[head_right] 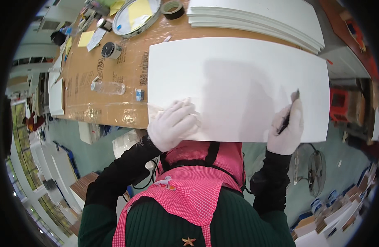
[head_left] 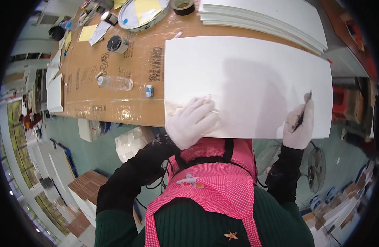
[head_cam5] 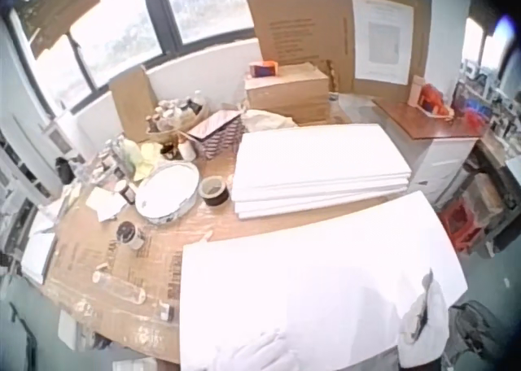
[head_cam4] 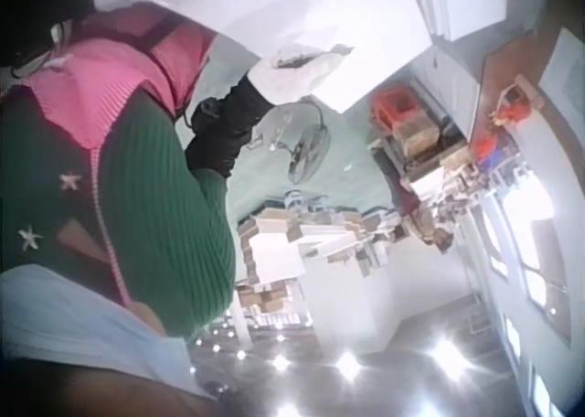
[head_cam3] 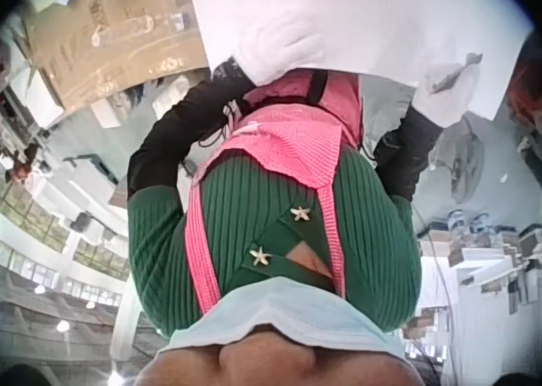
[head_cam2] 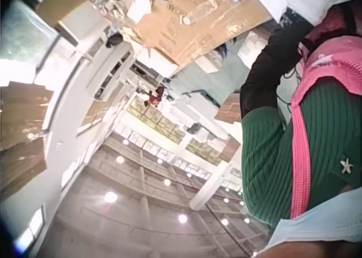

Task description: Scraping excess material from the edges of white furniture panels and wiping them clean.

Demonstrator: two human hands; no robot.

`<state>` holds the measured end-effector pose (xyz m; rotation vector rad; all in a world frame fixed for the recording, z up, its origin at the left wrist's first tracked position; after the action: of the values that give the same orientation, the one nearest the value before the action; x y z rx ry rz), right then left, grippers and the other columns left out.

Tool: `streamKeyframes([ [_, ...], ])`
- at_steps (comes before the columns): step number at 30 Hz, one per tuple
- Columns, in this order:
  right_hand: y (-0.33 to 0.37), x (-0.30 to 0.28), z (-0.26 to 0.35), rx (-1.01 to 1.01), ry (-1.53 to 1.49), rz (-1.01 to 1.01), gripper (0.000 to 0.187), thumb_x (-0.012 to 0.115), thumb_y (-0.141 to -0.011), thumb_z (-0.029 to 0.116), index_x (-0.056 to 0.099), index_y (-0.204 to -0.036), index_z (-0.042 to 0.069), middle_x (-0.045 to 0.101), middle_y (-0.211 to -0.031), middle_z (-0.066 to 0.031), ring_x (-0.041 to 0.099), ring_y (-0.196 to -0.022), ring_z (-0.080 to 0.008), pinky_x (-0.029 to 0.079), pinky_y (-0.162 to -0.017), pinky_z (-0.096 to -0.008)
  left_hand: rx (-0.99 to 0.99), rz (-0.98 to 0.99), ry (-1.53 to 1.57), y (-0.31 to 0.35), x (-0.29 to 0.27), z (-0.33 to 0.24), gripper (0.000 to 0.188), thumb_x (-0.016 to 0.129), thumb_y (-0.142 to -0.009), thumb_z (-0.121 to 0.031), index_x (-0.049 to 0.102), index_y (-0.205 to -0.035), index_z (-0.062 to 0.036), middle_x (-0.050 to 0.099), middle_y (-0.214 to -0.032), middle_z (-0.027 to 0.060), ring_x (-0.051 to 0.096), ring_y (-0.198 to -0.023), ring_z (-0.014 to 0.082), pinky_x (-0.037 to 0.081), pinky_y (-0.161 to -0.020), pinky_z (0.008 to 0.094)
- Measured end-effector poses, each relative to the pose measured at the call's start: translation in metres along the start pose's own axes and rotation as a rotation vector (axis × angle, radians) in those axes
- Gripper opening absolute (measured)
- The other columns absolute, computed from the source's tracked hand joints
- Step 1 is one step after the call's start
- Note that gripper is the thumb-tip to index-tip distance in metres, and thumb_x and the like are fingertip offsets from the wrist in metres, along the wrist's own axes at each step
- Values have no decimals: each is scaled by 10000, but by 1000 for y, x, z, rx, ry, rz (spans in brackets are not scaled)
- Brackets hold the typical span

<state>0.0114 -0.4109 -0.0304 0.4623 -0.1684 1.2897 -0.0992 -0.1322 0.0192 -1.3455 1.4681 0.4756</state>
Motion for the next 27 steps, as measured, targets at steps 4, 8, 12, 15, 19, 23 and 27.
streamKeyframes([
  [4, 14, 63, -31, 78, 122, 141, 417, 518, -1079, 296, 593, -1360, -2, 418, -613, 72, 350, -455, -20, 252, -415, -199, -35, 75, -22, 18, -10, 47, 196, 725, -817, -139, 651, -985, -70, 649, -1096, 116, 650, -1093, 340, 526, -972, 446],
  [8, 46, 111, -76, 281, 250, 283, 443, 506, -1082, 322, 583, -1378, 1, 378, -615, 87, 332, -470, -14, 243, -436, -186, -123, -188, 17, 16, -24, 105, 225, 731, -868, -146, 670, -1069, -63, 667, -1126, 149, 642, -1105, 374, 513, -993, 466],
  [12, 75, 139, -106, 335, 296, 302, 377, 539, -1068, 268, 644, -1309, -2, 465, -658, 89, 342, -485, 0, 238, -452, -177, -113, -329, 6, -27, -32, 169, 228, 698, -927, -188, 665, -1125, -79, 670, -1143, 152, 633, -1132, 390, 509, -991, 451],
  [15, 78, 145, -105, 78, 463, 353, 298, 584, -1038, 167, 689, -1238, -27, 605, -794, 43, 495, -605, -19, 375, -549, -179, -237, -373, 119, -64, -32, 218, 211, 657, -955, -219, 660, -1125, -96, 667, -1127, 159, 629, -1101, 397, 515, -945, 457],
  [19, 88, 161, -93, -330, 732, 468, 286, 662, -943, 15, 703, -1223, -19, 721, -1036, -90, 664, -919, -141, 513, -845, -273, -450, -397, 221, -74, -20, 261, 267, 689, -943, -226, 643, -1176, -102, 660, -1104, 177, 637, -1045, 377, 526, -918, 405],
  [23, 84, 163, -96, -344, 757, 358, 271, 664, -945, 32, 709, -1208, -20, 718, -1017, -85, 655, -929, -150, 506, -858, -281, -584, -696, 332, -41, -15, 282, 306, 704, -930, -222, 632, -1181, -62, 668, -1114, 168, 653, -1058, 338, 517, -930, 396],
  [27, 77, 163, -102, -389, 804, 238, 284, 659, -956, 49, 692, -1223, -42, 719, -1021, -98, 652, -949, -154, 502, -880, -287, -585, -665, 445, -14, -12, 263, 305, 653, -966, -236, 612, -1225, -79, 642, -1125, 191, 621, -1076, 374, 505, -945, 419],
])
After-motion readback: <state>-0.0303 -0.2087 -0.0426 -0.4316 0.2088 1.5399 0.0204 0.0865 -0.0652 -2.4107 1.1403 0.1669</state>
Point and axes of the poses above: each hand's wrist, its own y-axis away from the middle knuckle, its own x-axis out of the palm, z = x × y, the point moved 10 cm from there along -y, towards the middle knuckle
